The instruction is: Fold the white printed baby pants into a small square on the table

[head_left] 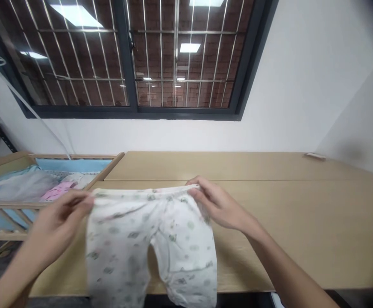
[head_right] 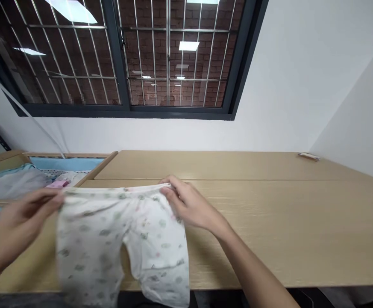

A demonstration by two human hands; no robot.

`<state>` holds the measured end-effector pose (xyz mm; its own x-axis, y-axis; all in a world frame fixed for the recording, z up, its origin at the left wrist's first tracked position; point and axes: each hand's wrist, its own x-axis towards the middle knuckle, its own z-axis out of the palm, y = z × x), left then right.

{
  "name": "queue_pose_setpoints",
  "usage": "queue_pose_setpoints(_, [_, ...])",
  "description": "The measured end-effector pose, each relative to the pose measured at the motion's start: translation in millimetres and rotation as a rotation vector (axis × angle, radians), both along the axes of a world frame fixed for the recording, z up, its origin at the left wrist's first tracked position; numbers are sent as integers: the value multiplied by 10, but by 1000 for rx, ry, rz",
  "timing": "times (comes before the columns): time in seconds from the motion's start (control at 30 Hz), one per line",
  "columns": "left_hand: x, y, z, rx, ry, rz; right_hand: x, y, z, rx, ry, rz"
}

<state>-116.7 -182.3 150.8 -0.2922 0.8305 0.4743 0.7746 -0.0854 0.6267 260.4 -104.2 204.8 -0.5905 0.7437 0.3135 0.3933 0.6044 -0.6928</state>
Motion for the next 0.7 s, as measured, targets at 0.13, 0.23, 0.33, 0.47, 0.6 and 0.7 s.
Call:
queue_pose_setpoints(0.13, [300, 855, -385, -160, 72, -176, 58, 618, -469, 109, -134, -154])
queue_pose_setpoints(0.23, [522, 1383, -817, -285, 230, -128, 47, 1096, -1003, 106, -267, -268])
queue_pose_setpoints(0.33, [722, 1710, -1199, -324, 309, -75, 14, 1423, -1457, 103, -417, -369])
queue_pose_setpoints(0.47, [889, 1993, -1451, -351, 402, -6, -21, 1674, -1766, 100, -466, -431])
queue_pose_setpoints(0.6, [932, 2278, -1486, -360, 454, 35, -45, 1951, -1869, 104, -467, -501])
queue_pose_setpoints(0.7, [937, 2459, -1490, -361, 460, 58, -66, 2170, -1927, 101, -452, -546])
